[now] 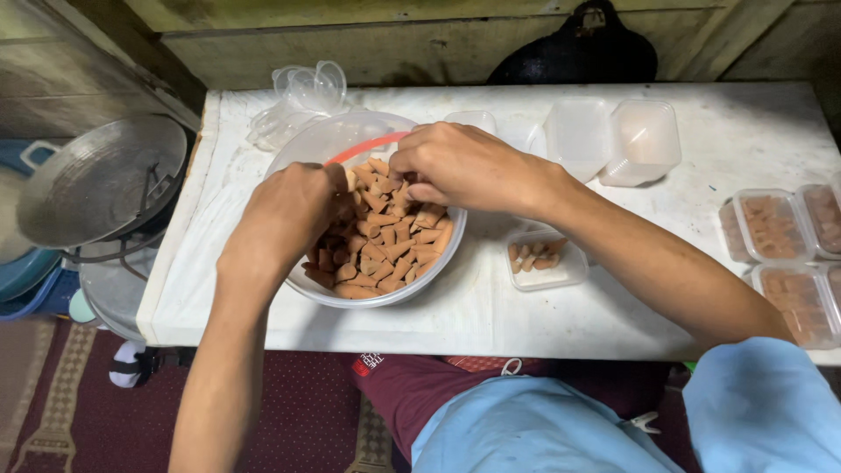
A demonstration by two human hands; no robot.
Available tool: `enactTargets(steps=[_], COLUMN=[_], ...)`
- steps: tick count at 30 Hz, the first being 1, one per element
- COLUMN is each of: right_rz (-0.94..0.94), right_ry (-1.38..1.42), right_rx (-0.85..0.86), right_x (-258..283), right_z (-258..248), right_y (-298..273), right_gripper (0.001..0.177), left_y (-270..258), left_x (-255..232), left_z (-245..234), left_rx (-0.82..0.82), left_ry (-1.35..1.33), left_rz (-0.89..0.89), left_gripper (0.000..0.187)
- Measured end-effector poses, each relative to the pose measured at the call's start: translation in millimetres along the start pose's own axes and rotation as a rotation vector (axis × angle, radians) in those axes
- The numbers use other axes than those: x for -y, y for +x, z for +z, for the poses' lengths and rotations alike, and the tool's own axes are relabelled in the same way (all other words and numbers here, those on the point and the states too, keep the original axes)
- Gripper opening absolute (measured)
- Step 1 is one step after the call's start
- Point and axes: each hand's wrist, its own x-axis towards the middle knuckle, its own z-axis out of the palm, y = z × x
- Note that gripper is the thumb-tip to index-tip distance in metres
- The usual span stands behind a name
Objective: The person picks up incense cones from a large bucket and places them into smaller plastic containers on a table.
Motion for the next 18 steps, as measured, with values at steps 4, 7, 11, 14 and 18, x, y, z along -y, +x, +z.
enactTargets(steps=[4,7,11,14,18], right_rz=[-0.118,-0.130,-0.014,0.123,0.306], right_ry=[0.175,0.162,0.193,0.175,0.226], right_rx=[-0.194,-0.274,-0.376,-0.402,-0.334], right_x=[3,7,16,9,-9], right_z=[-15,-30,-35,-18,12], right_y=[-39,-76,-125,-153,-184], right_gripper=[0.011,0.014,0.012,0.013,0.014], left_y=[-29,-47,-56,-54,-41], left_x=[-29,-58,-110,-132,-150], left_z=[-20,-18,9,45,74], left_rx=[-0.165,-0.377,-0.402,-0.432,-0.442], left_ry=[-0.218,-0.446,-0.628,-0.477,-0.343], left_rz=[0.106,0.315,0.625,0.633,0.610], left_gripper=[0.015,0.025,0.018,0.023,0.015])
